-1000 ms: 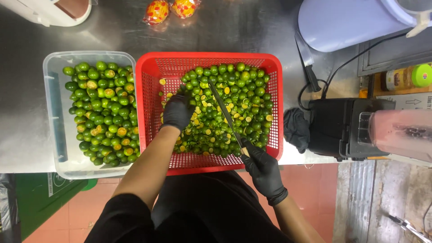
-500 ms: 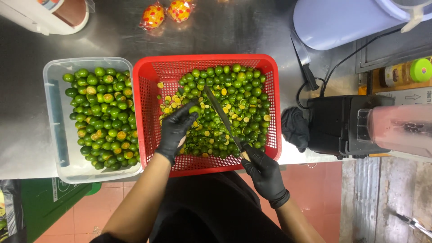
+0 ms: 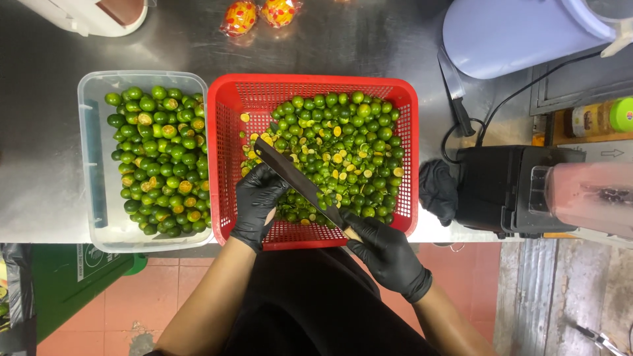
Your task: Cutting small green citrus fruits (calamansi) in half and sorting them from a plastic container into a red basket.
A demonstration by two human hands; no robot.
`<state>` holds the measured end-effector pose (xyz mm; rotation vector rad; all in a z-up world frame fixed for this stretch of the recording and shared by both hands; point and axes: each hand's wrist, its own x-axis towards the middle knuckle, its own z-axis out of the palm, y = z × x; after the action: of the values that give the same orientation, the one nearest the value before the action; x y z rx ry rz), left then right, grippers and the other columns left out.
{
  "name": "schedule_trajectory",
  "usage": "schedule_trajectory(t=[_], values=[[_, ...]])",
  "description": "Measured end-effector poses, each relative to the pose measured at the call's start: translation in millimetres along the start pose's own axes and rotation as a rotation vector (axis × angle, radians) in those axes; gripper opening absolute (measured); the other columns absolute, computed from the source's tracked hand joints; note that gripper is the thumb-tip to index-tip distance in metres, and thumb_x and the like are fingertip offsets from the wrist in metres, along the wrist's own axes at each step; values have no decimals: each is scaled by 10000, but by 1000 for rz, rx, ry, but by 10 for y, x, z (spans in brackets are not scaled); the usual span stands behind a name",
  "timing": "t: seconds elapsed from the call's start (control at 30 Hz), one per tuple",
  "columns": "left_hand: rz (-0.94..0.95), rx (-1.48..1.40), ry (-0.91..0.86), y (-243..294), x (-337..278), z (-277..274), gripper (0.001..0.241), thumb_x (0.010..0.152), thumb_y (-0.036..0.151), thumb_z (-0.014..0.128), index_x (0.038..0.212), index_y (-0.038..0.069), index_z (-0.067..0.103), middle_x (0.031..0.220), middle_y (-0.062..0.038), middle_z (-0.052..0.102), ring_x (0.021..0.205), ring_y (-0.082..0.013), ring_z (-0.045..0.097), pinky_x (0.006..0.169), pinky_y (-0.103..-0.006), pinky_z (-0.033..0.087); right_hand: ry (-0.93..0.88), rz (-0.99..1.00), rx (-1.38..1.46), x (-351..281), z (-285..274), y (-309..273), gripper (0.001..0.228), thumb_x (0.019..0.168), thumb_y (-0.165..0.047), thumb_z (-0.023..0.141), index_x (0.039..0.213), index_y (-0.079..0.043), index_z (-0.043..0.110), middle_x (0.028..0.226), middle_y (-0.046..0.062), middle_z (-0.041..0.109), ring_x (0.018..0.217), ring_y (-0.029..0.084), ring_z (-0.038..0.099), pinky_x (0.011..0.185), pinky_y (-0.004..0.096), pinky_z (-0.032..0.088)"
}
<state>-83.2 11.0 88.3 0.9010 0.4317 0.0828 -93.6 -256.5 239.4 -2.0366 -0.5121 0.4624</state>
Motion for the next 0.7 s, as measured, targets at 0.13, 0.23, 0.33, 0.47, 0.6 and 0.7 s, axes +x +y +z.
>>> schedule_trajectory(t=[0.13,0.23,0.33,0.47,0.6,0.7], values=[[11,23,16,-90,-11,-108,322,854,-136,748,1144,0,717,1071,-66,749,963,-150,699,903,-318,581,-38,41,92,9,-27,-73,464,935,-89,722,1364,39,601,1213,182,745,1076,269,761,928,326,563],[20,26,38,-130,-59,-144,289,870,-115,755,1140,-16,736,1082,-70,751,964,-149,692,919,-313,568,-20,13,13,-16,-24,-141,448,932,-102,731,1344,32,616,1228,191,729,1077,267,755,918,318,570],[-20,-38,49,-98,-103,-84,294,867,-104,766,1145,-11,742,1095,-79,757,964,-152,690,921,-317,559,6,-72,-13,11,22,-197,450,950,-82,713,1363,52,596,1295,228,690,1141,310,716,970,353,532],[-23,-29,-46,-115,-294,15,292,857,-110,772,1138,-38,735,1122,-117,757,999,-185,716,946,-343,595,39,-22,-26,99,86,-150,457,938,-107,739,1357,26,616,1239,196,719,1082,285,748,917,334,563],[74,78,-27,341,-478,122,395,849,-80,768,1229,-5,696,1177,-129,746,1007,-194,725,947,-340,609,116,-6,59,190,93,-200,452,941,-72,711,1370,30,609,1248,185,717,1019,219,742,866,304,569],[505,452,246,660,-339,-418,271,943,-17,778,1199,22,700,1299,-137,733,1168,-209,704,1040,-338,614,167,91,110,100,59,6,409,948,-50,702,1345,15,628,1116,123,741,873,128,685,749,260,554]])
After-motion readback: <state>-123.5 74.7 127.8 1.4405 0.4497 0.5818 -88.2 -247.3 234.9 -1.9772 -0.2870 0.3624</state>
